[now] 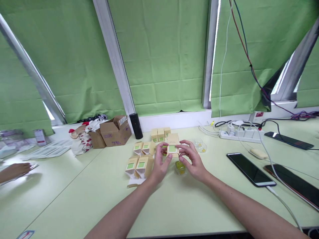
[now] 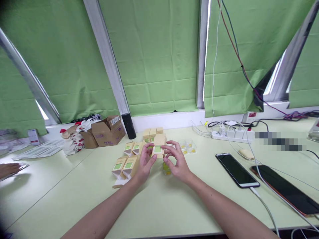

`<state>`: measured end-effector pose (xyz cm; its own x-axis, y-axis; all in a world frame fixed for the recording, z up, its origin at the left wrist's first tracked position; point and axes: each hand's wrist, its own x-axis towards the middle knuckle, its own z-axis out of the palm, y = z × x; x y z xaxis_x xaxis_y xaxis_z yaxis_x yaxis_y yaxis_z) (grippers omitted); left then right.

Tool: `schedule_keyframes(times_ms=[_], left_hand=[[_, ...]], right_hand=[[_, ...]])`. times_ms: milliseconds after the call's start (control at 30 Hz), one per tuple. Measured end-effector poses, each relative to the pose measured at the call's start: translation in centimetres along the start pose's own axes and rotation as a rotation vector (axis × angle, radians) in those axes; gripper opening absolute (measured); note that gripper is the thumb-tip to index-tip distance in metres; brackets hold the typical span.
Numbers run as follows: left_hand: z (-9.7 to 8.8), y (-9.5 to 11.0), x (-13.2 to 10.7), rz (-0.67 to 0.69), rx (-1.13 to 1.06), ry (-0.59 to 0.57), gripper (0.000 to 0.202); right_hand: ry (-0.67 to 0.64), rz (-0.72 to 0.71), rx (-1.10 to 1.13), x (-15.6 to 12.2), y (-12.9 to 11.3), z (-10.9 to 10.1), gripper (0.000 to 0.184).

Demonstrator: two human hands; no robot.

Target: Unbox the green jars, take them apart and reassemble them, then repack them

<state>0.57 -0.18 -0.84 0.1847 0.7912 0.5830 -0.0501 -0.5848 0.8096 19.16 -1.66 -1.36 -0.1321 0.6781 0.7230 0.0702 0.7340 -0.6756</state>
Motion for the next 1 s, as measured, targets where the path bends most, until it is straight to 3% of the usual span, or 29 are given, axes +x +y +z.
schedule_keyframes(times_ms=[400, 600, 1000], left_hand=[[0.06, 0.00, -0.16, 0.009, 0.079, -0.003, 0.042], [-0.06, 0.65, -0.18, 0.098, 0.155, -0.026, 0.050], [0.36, 0.76, -0.04, 0.127, 0.241, 0.024, 0.038]], right_hand=[[0.059, 0.026, 0.000, 0.10, 0.17, 0.39, 0.035], [0.068, 0.020, 0.012, 0.16, 0.18, 0.43, 0.034], [0.080, 0.022, -0.010, 0.12, 0.04, 0.47, 0.030]])
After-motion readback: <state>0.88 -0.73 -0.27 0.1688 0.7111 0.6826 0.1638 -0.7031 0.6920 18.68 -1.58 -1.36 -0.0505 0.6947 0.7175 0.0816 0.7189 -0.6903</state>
